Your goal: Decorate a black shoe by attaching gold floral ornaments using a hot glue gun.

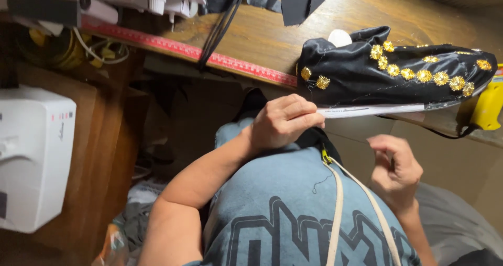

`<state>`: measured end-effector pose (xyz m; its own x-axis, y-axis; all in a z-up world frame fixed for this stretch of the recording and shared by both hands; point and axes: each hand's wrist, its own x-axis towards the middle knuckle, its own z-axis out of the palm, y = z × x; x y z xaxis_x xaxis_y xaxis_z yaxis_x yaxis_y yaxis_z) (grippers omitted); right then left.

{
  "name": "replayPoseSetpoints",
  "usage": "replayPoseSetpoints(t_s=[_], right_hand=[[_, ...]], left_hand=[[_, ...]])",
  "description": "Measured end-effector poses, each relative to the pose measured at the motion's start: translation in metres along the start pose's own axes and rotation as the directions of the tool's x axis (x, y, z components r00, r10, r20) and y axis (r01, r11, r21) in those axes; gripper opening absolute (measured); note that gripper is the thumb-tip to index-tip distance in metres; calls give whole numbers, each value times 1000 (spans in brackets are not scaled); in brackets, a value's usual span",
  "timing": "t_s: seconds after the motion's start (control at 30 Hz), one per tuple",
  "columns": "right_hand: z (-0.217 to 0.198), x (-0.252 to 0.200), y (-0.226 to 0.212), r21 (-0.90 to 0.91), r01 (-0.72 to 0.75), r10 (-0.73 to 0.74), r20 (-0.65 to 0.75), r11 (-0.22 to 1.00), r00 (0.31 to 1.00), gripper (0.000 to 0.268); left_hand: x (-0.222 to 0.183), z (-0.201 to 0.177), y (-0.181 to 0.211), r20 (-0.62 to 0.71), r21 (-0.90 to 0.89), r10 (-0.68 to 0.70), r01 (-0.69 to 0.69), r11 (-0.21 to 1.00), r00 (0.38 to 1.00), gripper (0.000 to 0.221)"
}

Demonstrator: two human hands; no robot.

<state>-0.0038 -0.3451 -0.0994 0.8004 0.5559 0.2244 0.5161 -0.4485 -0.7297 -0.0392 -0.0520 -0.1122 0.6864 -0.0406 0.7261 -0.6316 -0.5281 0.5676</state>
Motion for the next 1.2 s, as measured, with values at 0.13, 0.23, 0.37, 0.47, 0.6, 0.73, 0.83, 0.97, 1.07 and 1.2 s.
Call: replayPoseSetpoints(t_s=[0.13,0.23,0.37,0.47,0.6,0.73,0.83,0.97,1.07,1.2], right_hand=[[23,-121,111,-273,-530,568,78,803,820,28],[44,-152,109,-246,-646,667,6,723,745,28],[59,-102,62,-323,-583,497,-313,745,809,27],[47,-10,19,-465,-176,-61,-451,868,890,35],[28,79,-14,-460,116,-282,-310,880,908,64],[35,83,-10,-472,45,-204,-291,880,935,41],[46,84,-18,-413,74,-241,-369,908,897,20],[61,82,-27,-345,10,-176,-455,939,873,9],[68,72,-27,-292,-13,-132,-470,956,873,5],[80,46,-23,-196,22,-110,-454,980,884,8]], left_hand=[[-29,-17,-22,70,-187,-225,235,954,972,16],[-55,-38,-34,-82,-254,-439,407,877,895,15],[-87,-79,-39,-255,-238,-752,714,658,608,35],[-123,-104,-49,-199,-61,-802,810,583,563,25],[-145,-92,-54,-18,128,-932,926,356,361,16],[-83,-54,-44,91,-58,-885,889,453,457,10],[-26,-34,-29,214,-48,-789,813,580,576,25],[9,-12,-26,265,205,-775,752,627,574,56],[-5,5,-35,150,291,-637,582,759,756,46],[-17,15,-44,62,364,-349,304,880,935,22]])
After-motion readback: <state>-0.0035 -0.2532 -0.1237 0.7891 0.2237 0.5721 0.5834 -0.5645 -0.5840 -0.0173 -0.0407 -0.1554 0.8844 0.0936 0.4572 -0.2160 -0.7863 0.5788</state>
